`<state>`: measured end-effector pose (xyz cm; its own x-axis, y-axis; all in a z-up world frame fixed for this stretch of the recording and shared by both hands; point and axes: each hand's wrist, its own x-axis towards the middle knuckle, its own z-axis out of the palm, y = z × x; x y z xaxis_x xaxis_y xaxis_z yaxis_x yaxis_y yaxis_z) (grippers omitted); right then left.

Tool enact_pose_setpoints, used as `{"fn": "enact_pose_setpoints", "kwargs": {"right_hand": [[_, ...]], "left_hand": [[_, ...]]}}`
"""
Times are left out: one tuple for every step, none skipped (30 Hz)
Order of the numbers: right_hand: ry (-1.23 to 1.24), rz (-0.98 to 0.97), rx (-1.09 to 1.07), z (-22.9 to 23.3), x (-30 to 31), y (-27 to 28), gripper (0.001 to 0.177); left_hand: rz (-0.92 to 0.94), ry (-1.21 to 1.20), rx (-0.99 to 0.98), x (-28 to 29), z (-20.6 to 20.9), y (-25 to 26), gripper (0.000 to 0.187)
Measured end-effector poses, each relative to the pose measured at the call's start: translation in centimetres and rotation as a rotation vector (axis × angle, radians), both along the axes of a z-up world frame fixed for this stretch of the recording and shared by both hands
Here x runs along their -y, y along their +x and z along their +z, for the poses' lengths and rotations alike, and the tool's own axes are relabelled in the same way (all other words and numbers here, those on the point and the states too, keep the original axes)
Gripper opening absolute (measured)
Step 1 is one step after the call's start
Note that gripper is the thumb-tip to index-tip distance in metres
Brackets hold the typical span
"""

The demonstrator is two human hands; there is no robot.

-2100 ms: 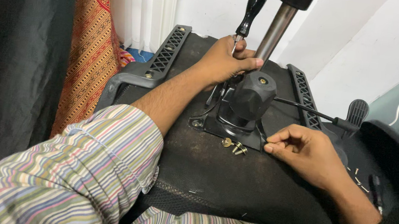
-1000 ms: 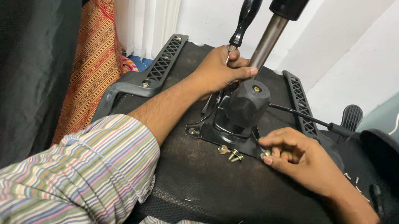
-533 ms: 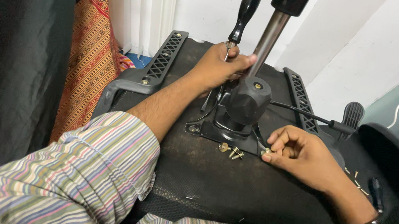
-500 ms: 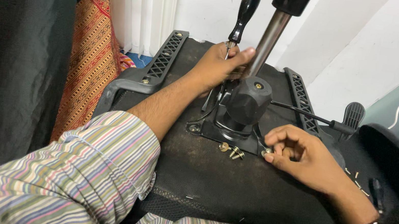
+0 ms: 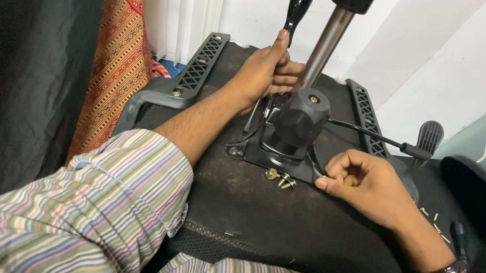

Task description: The person assembles a chair by attaching the metal base to the underside of the seat using a screwdriver. They place the base, insert screws, and tighten them to secure the connection.

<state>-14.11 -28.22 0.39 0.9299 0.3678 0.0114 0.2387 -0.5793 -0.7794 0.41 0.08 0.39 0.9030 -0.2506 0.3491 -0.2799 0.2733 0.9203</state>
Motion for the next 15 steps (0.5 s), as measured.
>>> {"fn": "enact_pose_setpoints", "kwargs": {"right_hand": [[-0.050,-0.025,-0.011,0.0,0.0,0.0,0.026],[0.020,0.060,0.004,0.0,-0.1,-0.1,0.024],[0.090,0.145,0.018,0.1,-0.1,-0.2,0.022],[0.160,0.230,0.033,0.4,-0.1,-0.4,0.022],[0.140,0.176,0.039,0.6,-0.3,-0.5,0.018],[0.119,0.122,0.043,0.7,-0.7,-0.7,0.015],[0.098,0.068,0.047,1.0,-1.2,-1.0,0.013],[0.017,0.037,0.195,1.4,-1.6,-1.4,0.020],[-0.065,0.006,0.342,1.9,-2.0,-2.0,0.026],[-0.147,-0.027,0.488,2.3,-2.6,-2.6,0.032],[-0.124,-0.104,0.461,2.6,-3.2,-3.1,0.026],[-0.101,-0.184,0.436,3.0,-3.8,-3.8,0.020],[-0.079,-0.264,0.409,3.4,-4.3,-4.4,0.017],[-0.153,-0.287,0.320,3.6,-5.0,-4.9,0.022],[-0.227,-0.312,0.231,3.6,-5.9,-5.6,0.029]], "left_hand": [[0.001,-0.004,0.003,0.0,-0.2,0.1,0.063],[0.001,-0.008,0.007,0.0,-0.2,0.3,0.062],[0.001,-0.012,0.011,0.0,-0.2,0.4,0.061],[0.005,-0.013,0.026,0.0,-0.3,0.5,0.062],[0.010,-0.014,0.040,0.1,-0.3,0.6,0.062],[0.015,-0.014,0.055,0.1,-0.3,0.7,0.063],[0.003,-0.031,0.051,0.1,-0.3,0.8,0.063],[-0.009,-0.048,0.048,0.2,-0.3,0.9,0.062],[-0.020,-0.064,0.045,0.1,-0.3,0.9,0.062],[0.015,-0.045,0.054,0.0,-0.3,1.1,0.062],[0.050,-0.026,0.062,-0.2,-0.3,1.2,0.063],[0.081,-0.006,0.073,-0.1,-0.3,1.4,0.063],[0.111,0.023,0.093,-0.2,-0.3,1.5,0.065],[0.141,0.050,0.117,-0.4,-0.2,1.5,0.066],[0.171,0.077,0.142,-0.5,-0.1,1.5,0.068]]}}
